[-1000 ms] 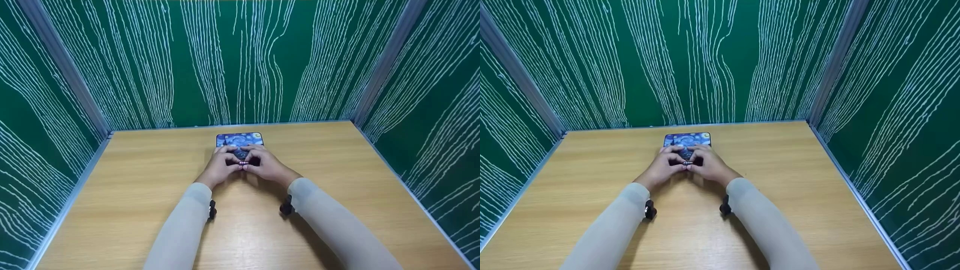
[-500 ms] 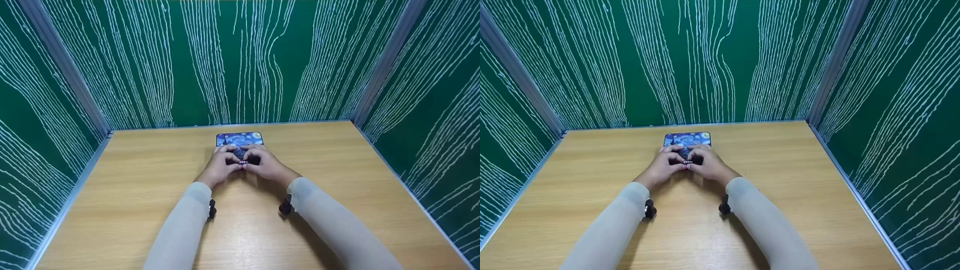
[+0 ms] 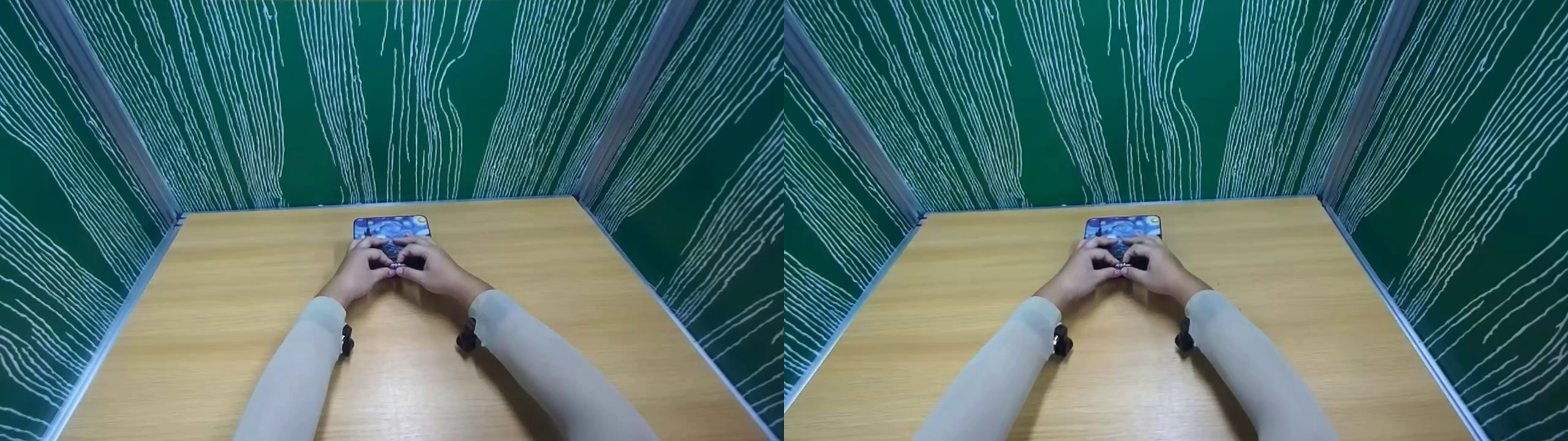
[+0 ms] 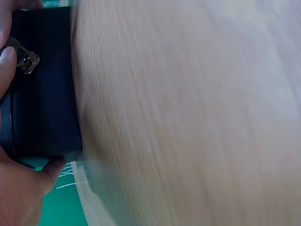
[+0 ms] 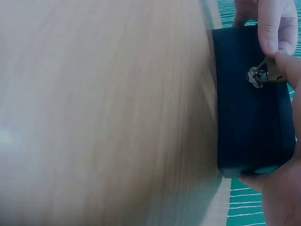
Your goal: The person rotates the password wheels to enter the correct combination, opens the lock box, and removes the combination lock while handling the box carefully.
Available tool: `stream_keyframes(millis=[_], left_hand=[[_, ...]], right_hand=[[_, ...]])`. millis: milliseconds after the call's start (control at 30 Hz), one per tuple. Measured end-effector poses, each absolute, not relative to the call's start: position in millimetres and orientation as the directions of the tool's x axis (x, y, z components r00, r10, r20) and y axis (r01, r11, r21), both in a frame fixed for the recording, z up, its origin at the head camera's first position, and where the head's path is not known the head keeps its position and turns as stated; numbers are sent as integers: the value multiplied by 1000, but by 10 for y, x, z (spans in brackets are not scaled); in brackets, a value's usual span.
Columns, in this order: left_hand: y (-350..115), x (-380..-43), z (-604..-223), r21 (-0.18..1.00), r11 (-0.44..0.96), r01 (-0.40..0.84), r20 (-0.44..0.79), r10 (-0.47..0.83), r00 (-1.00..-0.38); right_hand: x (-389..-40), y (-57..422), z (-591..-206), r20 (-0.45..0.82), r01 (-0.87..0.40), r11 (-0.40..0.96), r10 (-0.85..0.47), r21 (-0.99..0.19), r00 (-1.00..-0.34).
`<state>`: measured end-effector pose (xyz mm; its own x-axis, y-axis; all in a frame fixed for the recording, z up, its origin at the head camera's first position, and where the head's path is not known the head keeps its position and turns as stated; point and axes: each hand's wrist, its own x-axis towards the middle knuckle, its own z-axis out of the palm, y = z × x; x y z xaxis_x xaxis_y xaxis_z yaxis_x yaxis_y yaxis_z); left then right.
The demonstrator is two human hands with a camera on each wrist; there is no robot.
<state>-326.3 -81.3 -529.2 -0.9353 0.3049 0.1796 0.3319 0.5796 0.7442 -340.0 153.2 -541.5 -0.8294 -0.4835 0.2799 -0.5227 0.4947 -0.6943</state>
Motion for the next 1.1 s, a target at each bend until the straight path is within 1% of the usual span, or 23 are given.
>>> stream_keyframes(millis=[300,567,800,1100], left_hand=[[-810,-3267,-5288,745,591,309,150,302,-941],[-817,-3273,-5290,747,588,309,151,303,-941],[-822,-3289,-5317,745,569,349,185,326,-927],[-827,-3304,-5336,750,569,338,178,318,-931]], right_hand=[[-3375,1539,-5396,275,-517,491,-482,-701,-832],[-3383,1544,-5399,276,-521,494,-486,-696,-829],[-3391,1538,-5419,305,-553,493,-496,-672,-813],[-3399,1541,-5422,300,-551,497,-498,-670,-814]])
